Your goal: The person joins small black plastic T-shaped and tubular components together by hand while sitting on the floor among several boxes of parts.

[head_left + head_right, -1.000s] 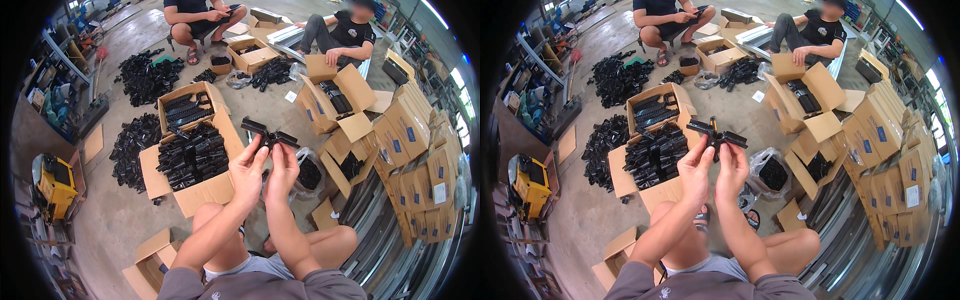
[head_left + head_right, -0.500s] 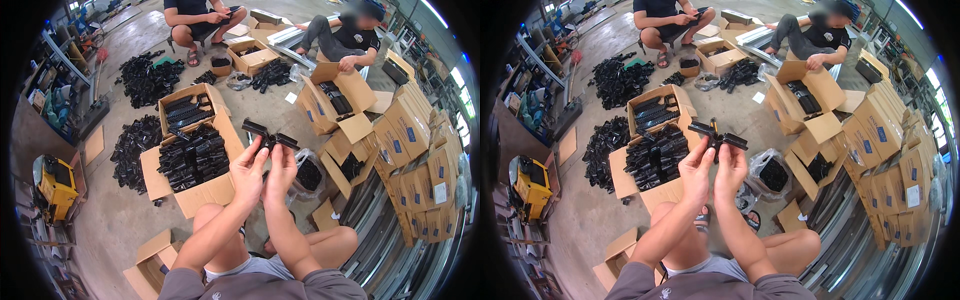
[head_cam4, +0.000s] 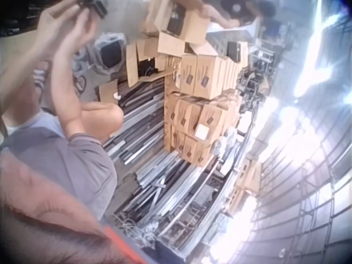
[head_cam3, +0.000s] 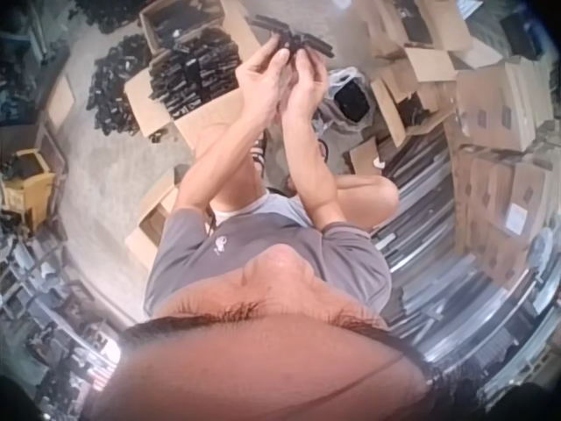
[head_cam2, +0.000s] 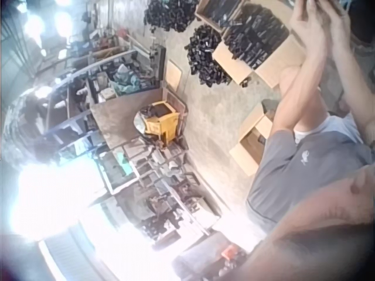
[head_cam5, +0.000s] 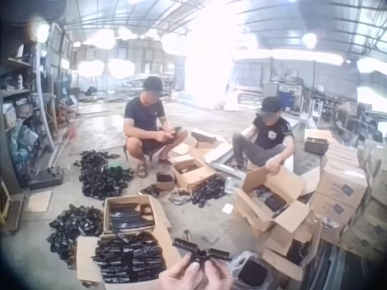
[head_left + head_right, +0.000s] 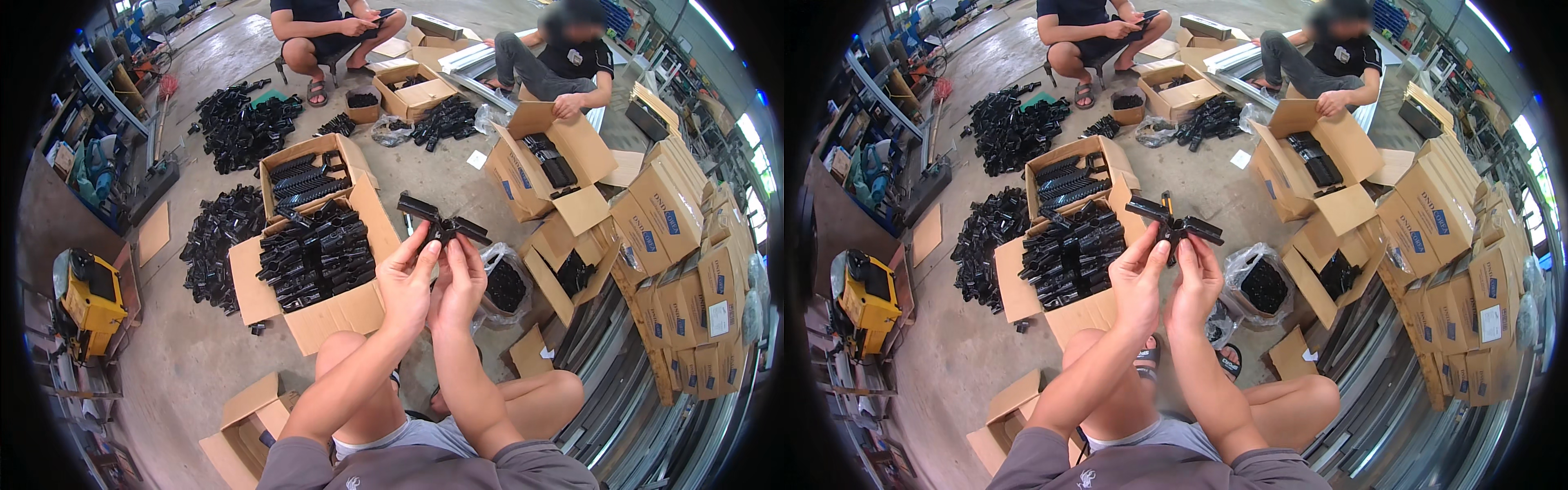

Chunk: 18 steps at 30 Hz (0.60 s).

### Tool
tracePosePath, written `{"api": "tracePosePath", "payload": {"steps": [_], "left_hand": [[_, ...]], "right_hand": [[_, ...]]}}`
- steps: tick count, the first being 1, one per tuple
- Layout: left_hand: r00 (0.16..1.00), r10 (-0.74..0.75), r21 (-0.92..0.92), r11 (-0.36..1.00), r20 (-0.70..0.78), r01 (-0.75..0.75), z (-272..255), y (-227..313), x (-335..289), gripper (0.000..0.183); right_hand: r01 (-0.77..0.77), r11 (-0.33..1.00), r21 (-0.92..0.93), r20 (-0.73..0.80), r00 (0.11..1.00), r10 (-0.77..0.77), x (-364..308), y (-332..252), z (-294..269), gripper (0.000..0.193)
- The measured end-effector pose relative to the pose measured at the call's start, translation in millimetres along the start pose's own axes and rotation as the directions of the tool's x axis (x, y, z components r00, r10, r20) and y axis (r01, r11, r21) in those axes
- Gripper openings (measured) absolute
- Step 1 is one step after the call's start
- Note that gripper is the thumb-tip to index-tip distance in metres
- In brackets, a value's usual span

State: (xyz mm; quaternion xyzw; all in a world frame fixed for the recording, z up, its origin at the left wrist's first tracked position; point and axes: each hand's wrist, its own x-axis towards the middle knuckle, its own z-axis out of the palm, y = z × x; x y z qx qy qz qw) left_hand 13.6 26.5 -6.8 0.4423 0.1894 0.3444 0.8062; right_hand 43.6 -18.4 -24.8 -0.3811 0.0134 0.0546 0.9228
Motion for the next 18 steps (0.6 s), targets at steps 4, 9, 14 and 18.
{"api": "tracePosePath", "payload": {"steps": [4, 9, 14, 18], "left_hand": [[1.000, 0.025, 0.015, 1.000, -0.001, -0.025, -2.4, -0.8, -0.5, 0.038], [1.000, -0.022, 0.028, 0.999, 0.004, 0.022, -1.0, 0.9, -2.0, 0.039], [1.000, 0.005, 0.040, 0.999, 0.013, -0.005, -1.9, 0.4, -0.6, 0.039], [1.000, -0.011, 0.039, 0.999, 0.009, 0.011, -2.2, -0.4, -1.2, 0.039]], "right_hand": [[-0.036, 0.999, -0.012, -0.005, 0.999, 0.036, 1.0, 0.3, 1.6, 0.018], [-0.013, 0.997, 0.073, -0.026, 1.000, 0.015, -3.6, -7.8, 9.1, 0.017], [-0.057, 0.998, 0.041, -0.042, 0.997, 0.059, 0.1, -1.7, 5.6, 0.018], [-0.044, 0.998, 0.055, -0.041, 0.998, 0.046, -5.9, -6.0, 11.4, 0.018]]}}
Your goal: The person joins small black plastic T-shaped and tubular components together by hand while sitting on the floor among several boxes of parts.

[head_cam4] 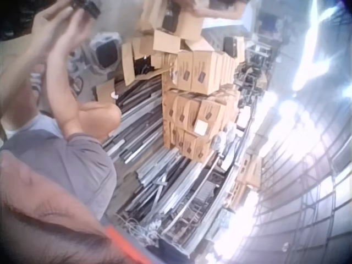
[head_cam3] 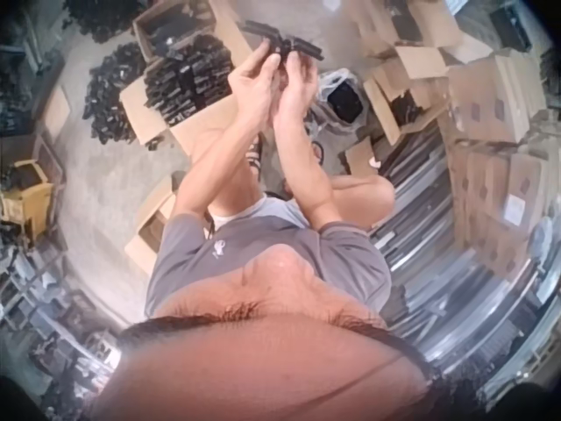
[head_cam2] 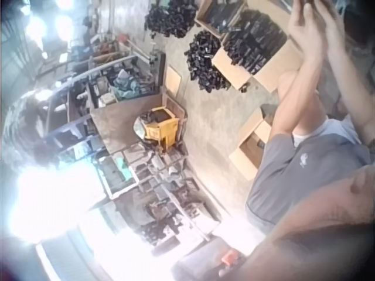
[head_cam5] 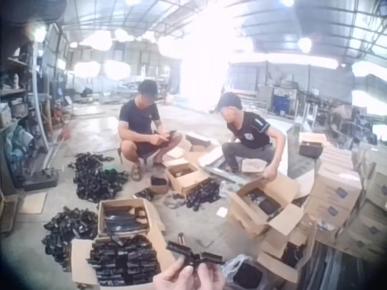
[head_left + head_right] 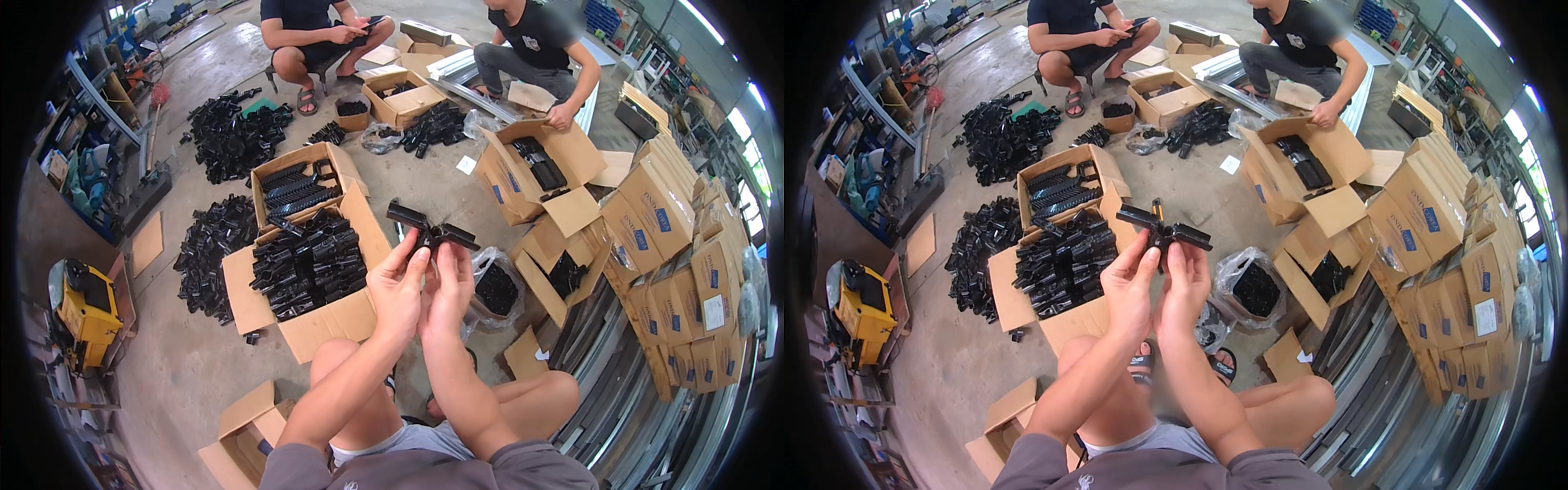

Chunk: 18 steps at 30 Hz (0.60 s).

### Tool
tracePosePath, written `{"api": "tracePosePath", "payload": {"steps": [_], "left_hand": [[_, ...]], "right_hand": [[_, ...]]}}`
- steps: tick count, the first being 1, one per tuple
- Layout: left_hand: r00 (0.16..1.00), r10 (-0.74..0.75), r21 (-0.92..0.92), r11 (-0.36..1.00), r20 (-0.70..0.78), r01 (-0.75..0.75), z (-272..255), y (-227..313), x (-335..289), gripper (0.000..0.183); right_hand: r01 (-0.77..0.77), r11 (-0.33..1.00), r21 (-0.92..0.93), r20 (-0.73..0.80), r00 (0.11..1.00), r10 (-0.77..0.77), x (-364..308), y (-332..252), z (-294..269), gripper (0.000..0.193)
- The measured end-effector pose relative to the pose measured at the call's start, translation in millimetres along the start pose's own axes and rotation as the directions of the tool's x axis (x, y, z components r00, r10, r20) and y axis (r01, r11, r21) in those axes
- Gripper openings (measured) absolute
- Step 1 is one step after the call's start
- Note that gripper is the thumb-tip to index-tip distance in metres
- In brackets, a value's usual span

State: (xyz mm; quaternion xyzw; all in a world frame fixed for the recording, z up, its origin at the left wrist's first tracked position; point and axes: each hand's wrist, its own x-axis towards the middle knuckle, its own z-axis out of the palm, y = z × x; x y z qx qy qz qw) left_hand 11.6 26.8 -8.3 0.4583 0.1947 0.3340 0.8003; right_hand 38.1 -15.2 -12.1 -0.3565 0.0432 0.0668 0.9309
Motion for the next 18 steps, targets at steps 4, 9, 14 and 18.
{"api": "tracePosePath", "payload": {"steps": [4, 9, 14, 18], "left_hand": [[1.000, 0.007, 0.005, 1.000, 0.007, -0.007, 1.8, 0.8, -0.7, 0.039], [1.000, -0.001, -0.016, 1.000, 0.006, 0.001, -1.0, 1.7, -0.3, 0.039], [1.000, -0.015, -0.042, 0.999, 0.019, 0.016, 0.8, 1.1, -0.7, 0.038], [0.999, -0.043, -0.092, 0.995, 0.013, 0.044, -7.5, -0.3, 3.6, 0.037]], "right_hand": [[0.000, 1.000, -0.023, 0.012, 1.000, 0.001, -0.1, -3.4, 0.3, 0.018], [-0.001, 1.000, -0.031, 0.030, 1.000, 0.002, 2.0, 3.1, -2.9, 0.018], [0.002, 1.000, -0.026, 0.027, 1.000, -0.001, 2.3, 1.9, -6.1, 0.019], [0.061, 0.989, -0.133, 0.114, 0.992, -0.045, 2.6, -0.4, -5.5, 0.019]]}}
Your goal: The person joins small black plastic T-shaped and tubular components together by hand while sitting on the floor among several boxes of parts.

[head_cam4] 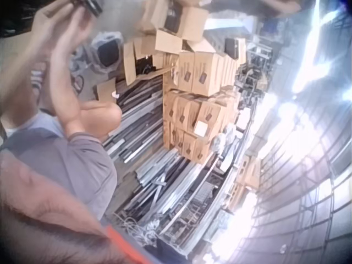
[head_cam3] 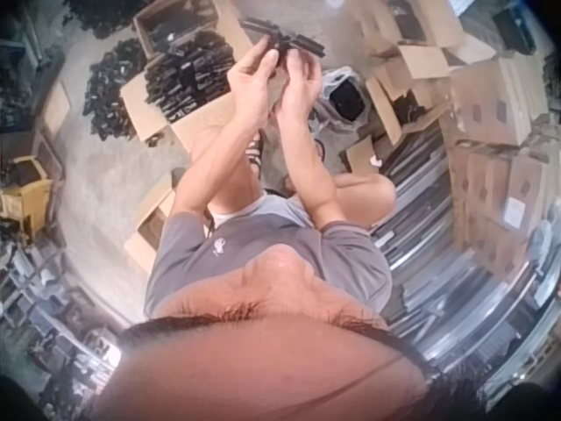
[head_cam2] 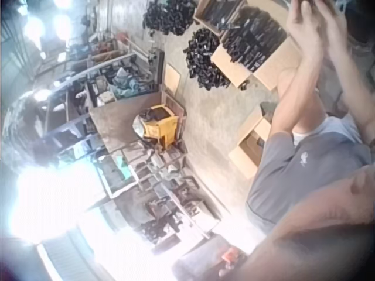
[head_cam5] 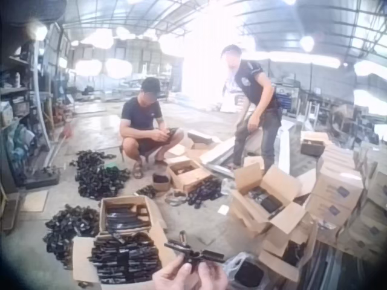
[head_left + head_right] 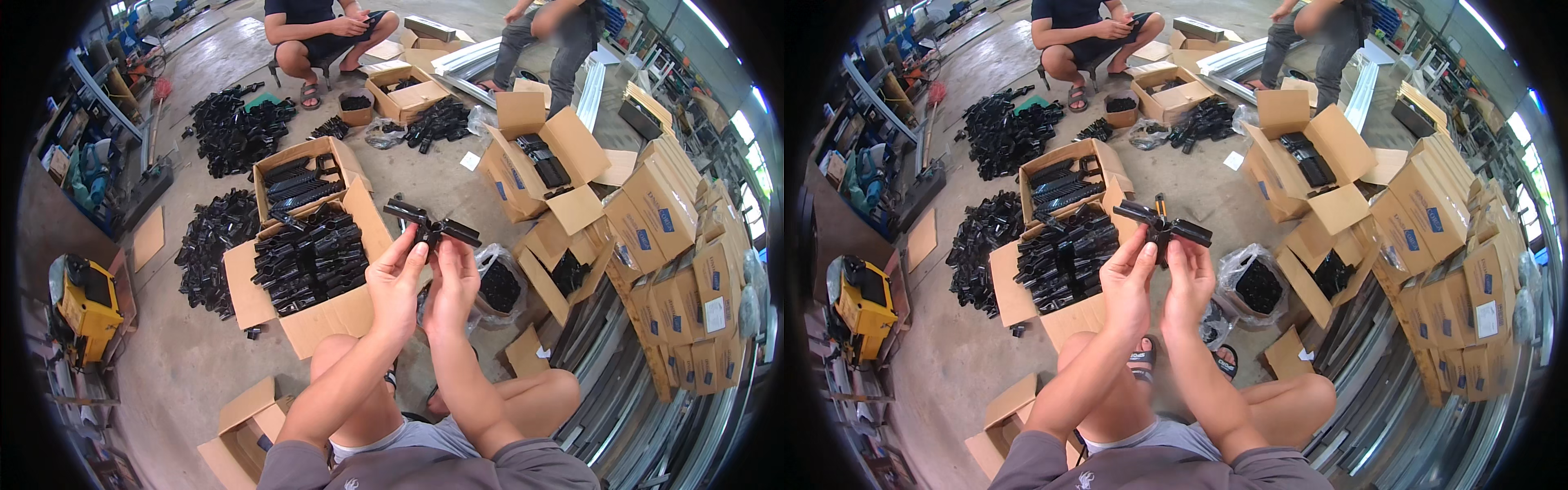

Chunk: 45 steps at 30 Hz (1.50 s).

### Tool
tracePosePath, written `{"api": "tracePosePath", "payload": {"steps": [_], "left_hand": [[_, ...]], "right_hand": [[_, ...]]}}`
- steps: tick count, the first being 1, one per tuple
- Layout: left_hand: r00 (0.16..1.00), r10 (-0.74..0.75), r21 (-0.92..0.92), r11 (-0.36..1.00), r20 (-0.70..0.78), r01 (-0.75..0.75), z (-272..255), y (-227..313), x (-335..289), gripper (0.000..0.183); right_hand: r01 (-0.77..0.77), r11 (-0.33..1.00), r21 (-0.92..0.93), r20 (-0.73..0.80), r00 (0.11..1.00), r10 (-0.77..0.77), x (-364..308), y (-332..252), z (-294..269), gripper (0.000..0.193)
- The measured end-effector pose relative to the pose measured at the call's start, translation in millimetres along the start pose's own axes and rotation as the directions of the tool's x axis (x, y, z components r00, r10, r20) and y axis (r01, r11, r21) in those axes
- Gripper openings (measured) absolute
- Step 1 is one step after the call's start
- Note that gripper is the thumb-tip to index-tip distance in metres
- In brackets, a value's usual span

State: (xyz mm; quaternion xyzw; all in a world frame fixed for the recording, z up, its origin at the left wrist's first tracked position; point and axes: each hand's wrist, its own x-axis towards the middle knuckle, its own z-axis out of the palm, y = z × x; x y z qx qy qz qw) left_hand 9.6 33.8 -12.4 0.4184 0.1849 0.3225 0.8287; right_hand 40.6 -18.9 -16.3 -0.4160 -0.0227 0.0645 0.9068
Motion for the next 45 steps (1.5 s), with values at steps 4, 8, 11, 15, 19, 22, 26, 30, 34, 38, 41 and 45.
{"api": "tracePosePath", "payload": {"steps": [4, 8, 11, 15, 19, 22, 26, 30, 34, 38, 41, 45], "left_hand": [[0.958, -0.277, -0.298, 0.910, 0.079, 0.288, -2.7, 17.1, 2.0, 0.039], [0.916, -0.343, -0.467, 0.788, 0.210, 0.402, -18.5, 31.2, 4.5, 0.034], [0.890, -0.347, -0.494, 0.742, 0.297, 0.454, -27.7, 33.7, 7.1, 0.034], [0.875, -0.362, -0.464, 0.745, 0.322, 0.479, -14.9, 37.2, 5.9, 0.033], [0.901, -0.292, -0.375, 0.834, 0.322, 0.405, -16.6, 31.5, 7.8, 0.053], [0.876, -0.368, -0.258, 0.855, 0.311, 0.450, -17.3, 42.4, 18.5, 0.070], [0.827, -0.477, -0.168, 0.827, 0.298, 0.537, -22.5, 30.7, 37.9, 0.070], [0.822, -0.526, -0.079, 0.830, 0.217, 0.552, -15.7, 8.4, 65.8, 0.072], [0.857, -0.495, 0.240, 0.857, 0.142, 0.455, -28.2, -21.6, 87.6, 0.063], [0.816, -0.562, 0.394, 0.786, 0.136, 0.476, -17.7, -44.7, 107.6, 0.058], [0.723, -0.672, 0.247, 0.736, 0.160, 0.630, -18.0, -52.4, 117.3, 0.061], [0.635, -0.738, 0.187, 0.673, 0.227, 0.715, -18.3, -53.6, 122.1, 0.064]], "right_hand": [[0.023, 0.996, -0.086, -0.108, 0.994, -0.032, 8.7, -3.3, -24.1, 0.018], [0.016, 0.985, -0.173, -0.182, 0.982, -0.048, 30.5, -16.7, -34.1, 0.014], [0.006, 0.959, -0.284, -0.194, 0.979, -0.064, 70.0, -20.9, -40.3, 0.014], [0.096, 0.753, -0.651, -0.037, 0.987, -0.158, 182.8, -23.4, -81.6, 0.021], [0.105, 0.346, -0.932, 0.034, 0.978, -0.204, 296.2, -32.7, -172.5, 0.025], [0.060, 0.131, -0.990, 0.025, 0.968, -0.249, 346.5, -65.5, -218.6, 0.027], [-0.137, -0.074, -0.988, -0.105, 0.937, -0.334, 406.1, -106.8, -288.7, 0.027], [-0.166, -0.277, -0.947, -0.063, 0.936, -0.347, 452.0, -108.2, -337.4, 0.025], [0.110, -0.675, -0.730, 0.143, 0.990, 0.007, 473.7, -74.9, -309.8, 0.023], [0.061, -0.924, -0.378, 0.036, 0.998, 0.051, 500.1, -40.3, -314.6, 0.016], [0.080, -0.950, -0.303, -0.044, 0.994, 0.098, 508.5, -18.6, -316.1, 0.018], [0.199, -0.967, -0.159, 0.011, 0.980, 0.200, 511.1, -15.6, -309.4, 0.022]]}}
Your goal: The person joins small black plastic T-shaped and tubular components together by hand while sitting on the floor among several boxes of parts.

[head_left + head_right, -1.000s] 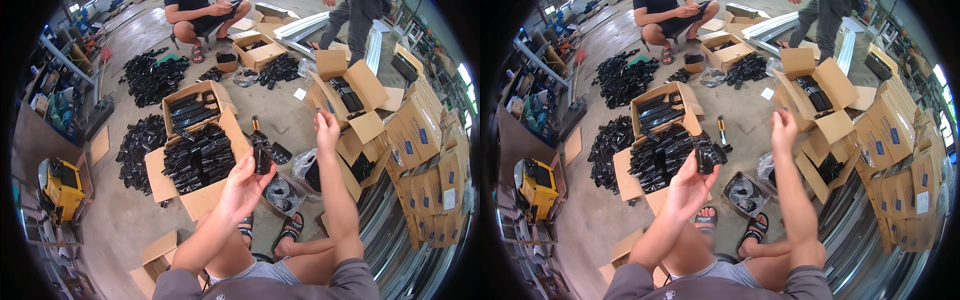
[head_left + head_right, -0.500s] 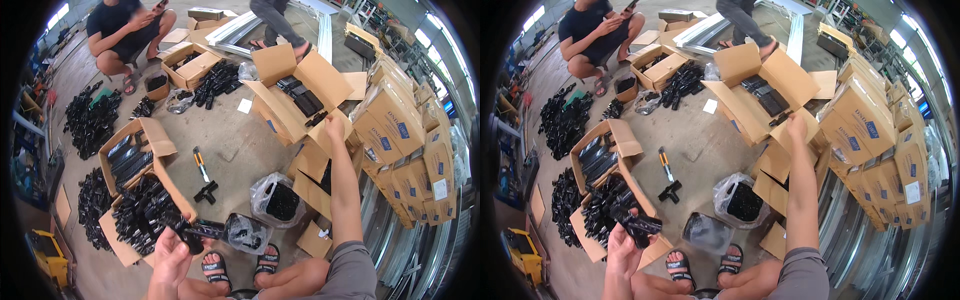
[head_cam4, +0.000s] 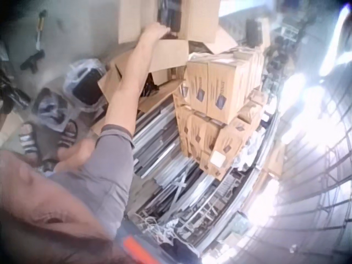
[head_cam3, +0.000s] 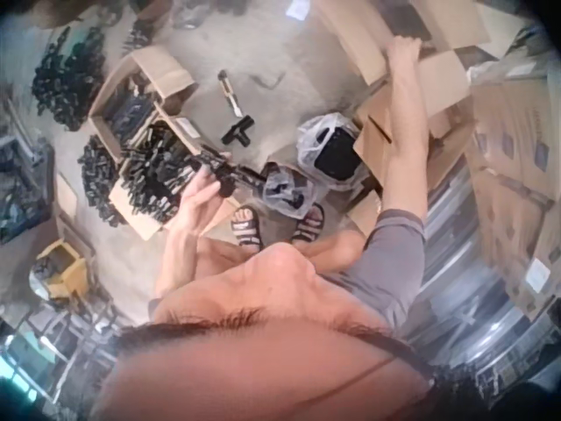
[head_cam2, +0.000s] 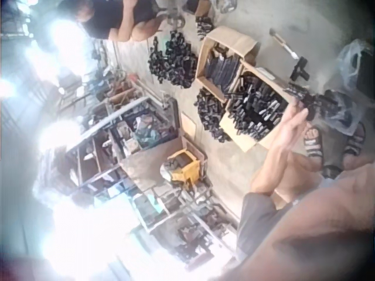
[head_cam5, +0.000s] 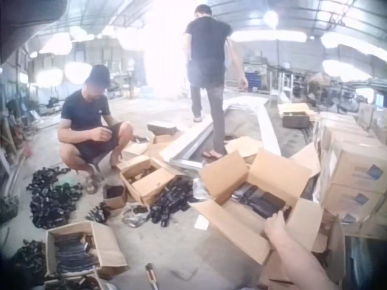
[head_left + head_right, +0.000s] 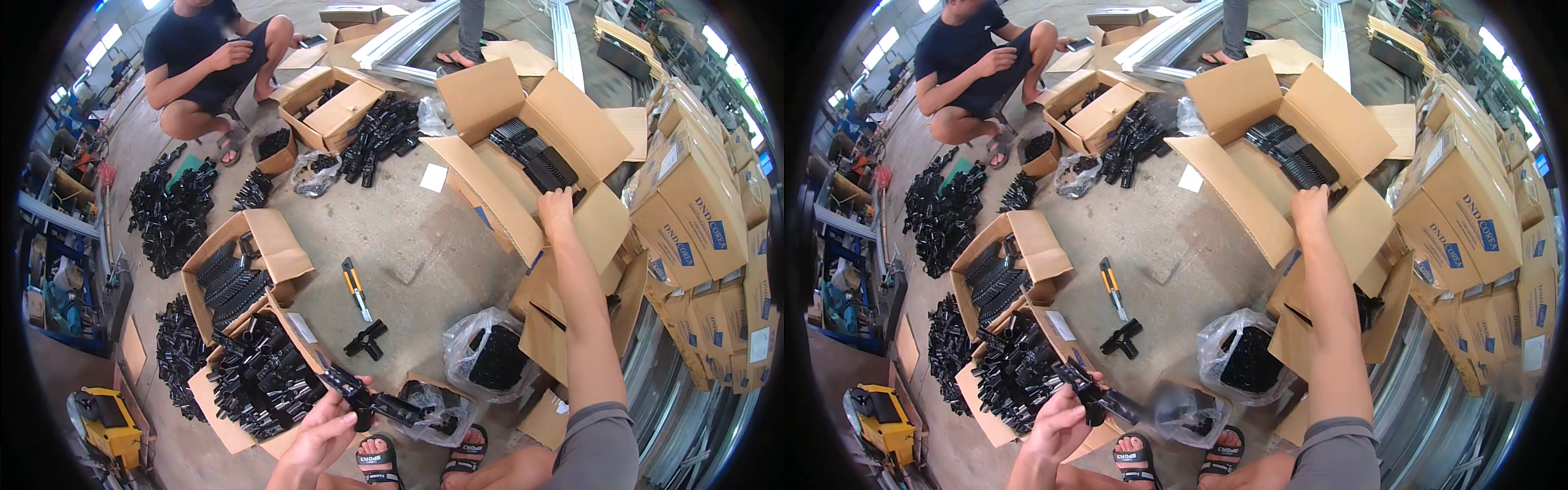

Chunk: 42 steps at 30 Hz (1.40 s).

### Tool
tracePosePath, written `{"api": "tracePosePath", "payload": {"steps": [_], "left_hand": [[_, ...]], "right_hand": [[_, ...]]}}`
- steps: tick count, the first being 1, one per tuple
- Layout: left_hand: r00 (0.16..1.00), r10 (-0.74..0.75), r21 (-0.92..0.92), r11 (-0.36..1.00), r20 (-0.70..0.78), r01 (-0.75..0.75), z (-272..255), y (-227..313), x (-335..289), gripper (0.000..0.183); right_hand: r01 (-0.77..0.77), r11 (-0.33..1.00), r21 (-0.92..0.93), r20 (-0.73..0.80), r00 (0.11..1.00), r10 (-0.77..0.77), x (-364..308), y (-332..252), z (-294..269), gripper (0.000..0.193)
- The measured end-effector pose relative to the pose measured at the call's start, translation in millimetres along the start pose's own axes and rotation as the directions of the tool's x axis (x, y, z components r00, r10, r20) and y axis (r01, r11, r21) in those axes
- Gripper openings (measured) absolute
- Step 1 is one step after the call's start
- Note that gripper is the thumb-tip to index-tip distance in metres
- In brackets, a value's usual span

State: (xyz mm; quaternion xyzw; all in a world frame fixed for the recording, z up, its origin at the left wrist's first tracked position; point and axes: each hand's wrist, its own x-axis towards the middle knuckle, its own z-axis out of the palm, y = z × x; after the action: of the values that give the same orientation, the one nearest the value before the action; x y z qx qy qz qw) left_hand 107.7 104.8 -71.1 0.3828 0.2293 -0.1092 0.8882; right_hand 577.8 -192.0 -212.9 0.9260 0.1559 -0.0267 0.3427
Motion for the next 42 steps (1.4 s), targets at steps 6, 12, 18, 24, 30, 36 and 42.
{"api": "tracePosePath", "payload": {"steps": [6, 12, 18, 24, 30, 36, 42], "left_hand": [[0.993, 0.089, 0.000, 0.996, -0.076, -0.089, 3.8, -8.8, -6.4, 0.059], [0.988, 0.120, 0.085, 0.990, -0.097, -0.111, 11.9, -12.7, -33.5, 0.053], [0.979, 0.196, 0.267, 0.948, -0.051, -0.176, 5.2, -11.4, -45.7, 0.052], [0.929, 0.361, 0.563, 0.753, 0.081, -0.341, 9.3, -6.1, -52.2, 0.035], [0.965, 0.246, 0.662, 0.708, 0.095, -0.246, -1.4, -10.4, -41.5, 0.034], [0.968, 0.236, 0.761, 0.613, 0.080, -0.213, 8.3, -3.0, -36.8, 0.032], [0.978, 0.198, 0.566, 0.800, 0.059, -0.197, 5.8, -8.2, -40.6, 0.034]], "right_hand": [[0.119, 0.991, 0.068, -0.443, 0.893, -0.077, -23.9, 28.8, -1.8, 0.014], [0.065, 0.909, 0.412, -0.216, 0.976, 0.029, -57.8, 21.7, -20.1, 0.021], [-0.206, 0.864, 0.460, 0.101, 0.979, 0.179, -28.7, 16.7, 9.8, 0.028], [-0.296, 0.861, 0.414, 0.315, 0.934, 0.170, -6.5, 2.7, 8.8, 0.034], [-0.233, 0.891, 0.389, 0.184, 0.968, 0.173, 7.2, -4.6, 24.8, 0.026], [-0.014, 0.971, 0.238, 0.058, 0.998, 0.001, -3.0, -1.4, 11.5, 0.023], [0.097, 0.438, 0.894, -0.222, 0.945, 0.242, -31.9, 18.4, -11.8, 0.021]]}}
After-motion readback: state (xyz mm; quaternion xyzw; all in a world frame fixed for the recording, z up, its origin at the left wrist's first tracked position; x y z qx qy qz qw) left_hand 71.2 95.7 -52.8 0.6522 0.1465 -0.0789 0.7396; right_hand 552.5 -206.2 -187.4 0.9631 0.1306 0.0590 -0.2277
